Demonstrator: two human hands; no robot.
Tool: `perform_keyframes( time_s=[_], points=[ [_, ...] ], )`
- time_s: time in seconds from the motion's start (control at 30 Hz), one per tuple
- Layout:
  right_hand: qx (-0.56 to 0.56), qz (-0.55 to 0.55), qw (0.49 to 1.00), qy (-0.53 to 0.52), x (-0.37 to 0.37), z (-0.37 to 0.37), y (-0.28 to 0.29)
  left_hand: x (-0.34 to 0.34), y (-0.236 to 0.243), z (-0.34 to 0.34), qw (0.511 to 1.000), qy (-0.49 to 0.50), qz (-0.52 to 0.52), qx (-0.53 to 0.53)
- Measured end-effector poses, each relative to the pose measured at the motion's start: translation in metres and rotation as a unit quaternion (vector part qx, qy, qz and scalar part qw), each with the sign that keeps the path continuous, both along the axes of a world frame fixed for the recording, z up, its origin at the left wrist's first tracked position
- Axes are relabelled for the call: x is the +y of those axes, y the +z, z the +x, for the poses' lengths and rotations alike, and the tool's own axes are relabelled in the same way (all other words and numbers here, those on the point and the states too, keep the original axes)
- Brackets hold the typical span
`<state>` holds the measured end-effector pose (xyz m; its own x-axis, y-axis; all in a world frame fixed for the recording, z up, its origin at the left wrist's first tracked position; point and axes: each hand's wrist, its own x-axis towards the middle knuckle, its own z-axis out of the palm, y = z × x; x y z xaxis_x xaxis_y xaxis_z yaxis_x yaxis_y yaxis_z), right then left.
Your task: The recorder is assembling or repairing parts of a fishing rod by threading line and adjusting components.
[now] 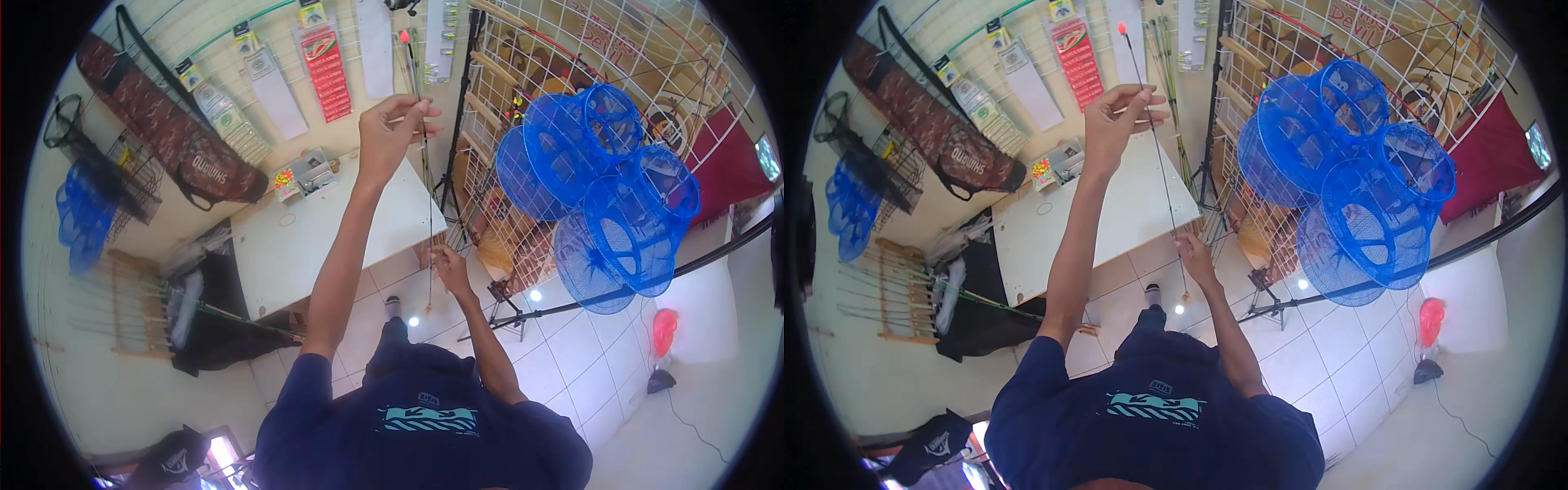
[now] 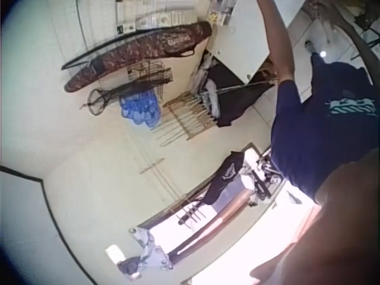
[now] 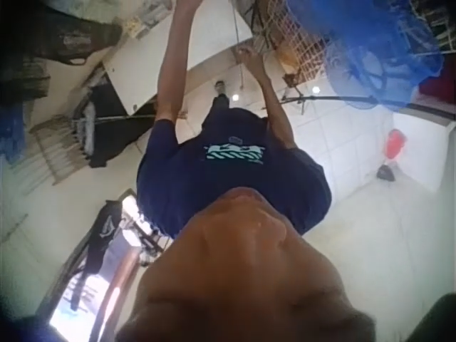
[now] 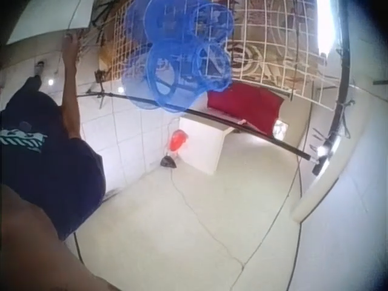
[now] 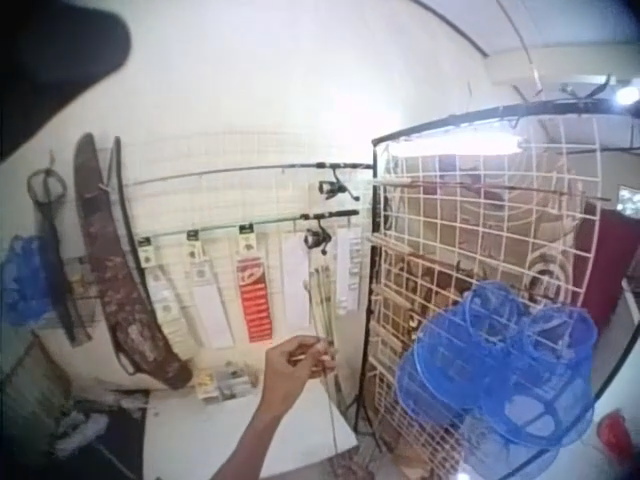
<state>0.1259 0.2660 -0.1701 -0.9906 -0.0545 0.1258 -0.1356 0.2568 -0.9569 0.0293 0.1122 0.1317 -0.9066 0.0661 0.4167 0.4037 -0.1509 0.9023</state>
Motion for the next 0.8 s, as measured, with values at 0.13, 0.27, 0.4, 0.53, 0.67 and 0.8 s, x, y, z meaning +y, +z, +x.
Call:
perform_keyframes(
  time_s=[0.13, 0.27, 0.4, 0.53, 0.67, 0.8],
  points=[
    [-0.005, -0.04, 0.999, -0.033, 0.001, -0.015, 0.005, 0.019, -0.025, -0.015, 0.998, -0.051, -0.004, -0.022],
    [0.023, -0.063, 0.996, -0.055, 0.0, -0.032, 0.015, 0.038, -0.061, -0.034, 0.991, -0.113, 0.0, -0.074],
    [0.011, 0.013, 0.998, -0.067, 0.004, -0.044, 0.014, 0.048, -0.075, -0.051, 0.984, -0.15, -0.011, -0.092],
    [-0.009, 0.01, 0.996, -0.091, -0.004, -0.06, 0.008, 0.048, -0.089, -0.084, 0.978, -0.192, -0.026, -0.081],
    [0.027, -0.014, 0.989, -0.147, -0.009, -0.08, -0.02, 0.056, -0.092, -0.11, 0.964, -0.25, -0.039, -0.084],
    [0.032, 0.001, 0.978, -0.208, -0.014, -0.095, -0.025, 0.059, -0.1, -0.134, 0.957, -0.273, -0.075, -0.06]
  ],
)
